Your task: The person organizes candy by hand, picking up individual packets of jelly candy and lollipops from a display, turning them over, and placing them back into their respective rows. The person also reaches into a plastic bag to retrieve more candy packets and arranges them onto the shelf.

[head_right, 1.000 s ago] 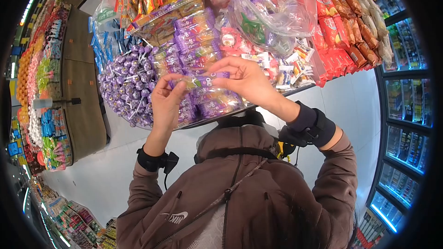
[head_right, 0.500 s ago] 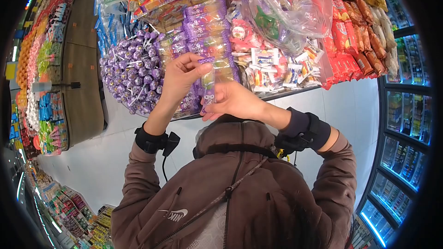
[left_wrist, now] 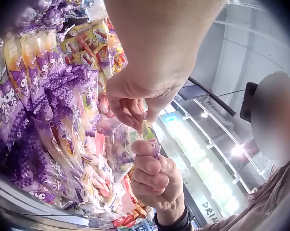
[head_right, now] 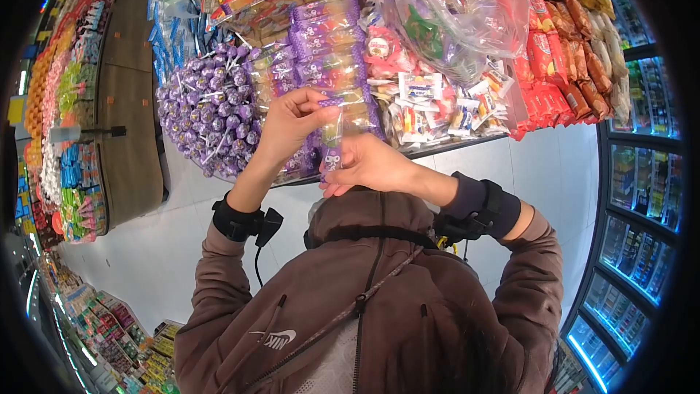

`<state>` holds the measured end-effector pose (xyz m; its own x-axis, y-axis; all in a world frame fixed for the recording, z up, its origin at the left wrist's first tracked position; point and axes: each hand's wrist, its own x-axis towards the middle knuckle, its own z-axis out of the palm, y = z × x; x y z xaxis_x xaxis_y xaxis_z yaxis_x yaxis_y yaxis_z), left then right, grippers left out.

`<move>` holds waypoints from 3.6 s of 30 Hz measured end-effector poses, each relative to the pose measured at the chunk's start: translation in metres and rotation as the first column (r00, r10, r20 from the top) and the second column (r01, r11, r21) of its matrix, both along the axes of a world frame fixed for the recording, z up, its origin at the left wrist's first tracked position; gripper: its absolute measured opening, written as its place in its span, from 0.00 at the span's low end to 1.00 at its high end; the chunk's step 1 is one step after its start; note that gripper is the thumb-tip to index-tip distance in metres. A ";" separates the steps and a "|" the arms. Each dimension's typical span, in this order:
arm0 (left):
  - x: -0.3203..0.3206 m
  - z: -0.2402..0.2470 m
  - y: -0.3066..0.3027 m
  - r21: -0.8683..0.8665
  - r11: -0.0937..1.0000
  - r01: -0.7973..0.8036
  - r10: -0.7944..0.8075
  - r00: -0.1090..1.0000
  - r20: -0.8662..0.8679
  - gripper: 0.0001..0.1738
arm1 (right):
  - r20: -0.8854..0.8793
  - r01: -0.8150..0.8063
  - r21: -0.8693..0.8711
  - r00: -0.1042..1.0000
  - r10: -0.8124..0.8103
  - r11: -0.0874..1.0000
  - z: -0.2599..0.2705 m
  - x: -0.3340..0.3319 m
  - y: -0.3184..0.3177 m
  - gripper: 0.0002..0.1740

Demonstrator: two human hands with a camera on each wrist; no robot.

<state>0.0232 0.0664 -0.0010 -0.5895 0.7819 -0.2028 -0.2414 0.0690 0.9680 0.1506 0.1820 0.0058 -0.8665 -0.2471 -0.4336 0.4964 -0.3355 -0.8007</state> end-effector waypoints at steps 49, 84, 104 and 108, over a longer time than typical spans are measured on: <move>-0.006 -0.004 -0.086 -0.128 0.992 -0.007 -0.114 0.406 -0.907 0.20 | 0.004 -0.037 0.187 0.999 0.037 0.982 -0.003 -0.034 -0.003 0.17; 0.000 -0.055 -0.115 -0.173 0.952 -0.253 -0.087 0.320 -0.943 0.12 | -0.408 0.401 0.355 0.879 -0.245 0.845 0.014 -0.019 0.056 0.10; -0.006 -0.023 -0.041 -0.087 0.949 -0.302 0.167 0.721 -0.673 0.10 | -0.212 0.250 0.963 0.930 0.301 -0.095 0.031 -0.066 0.232 0.12; -0.011 -0.021 -0.040 -0.116 0.942 -0.315 0.160 0.726 -0.669 0.09 | -0.125 0.189 0.948 0.960 0.249 -0.255 0.030 -0.069 0.228 0.08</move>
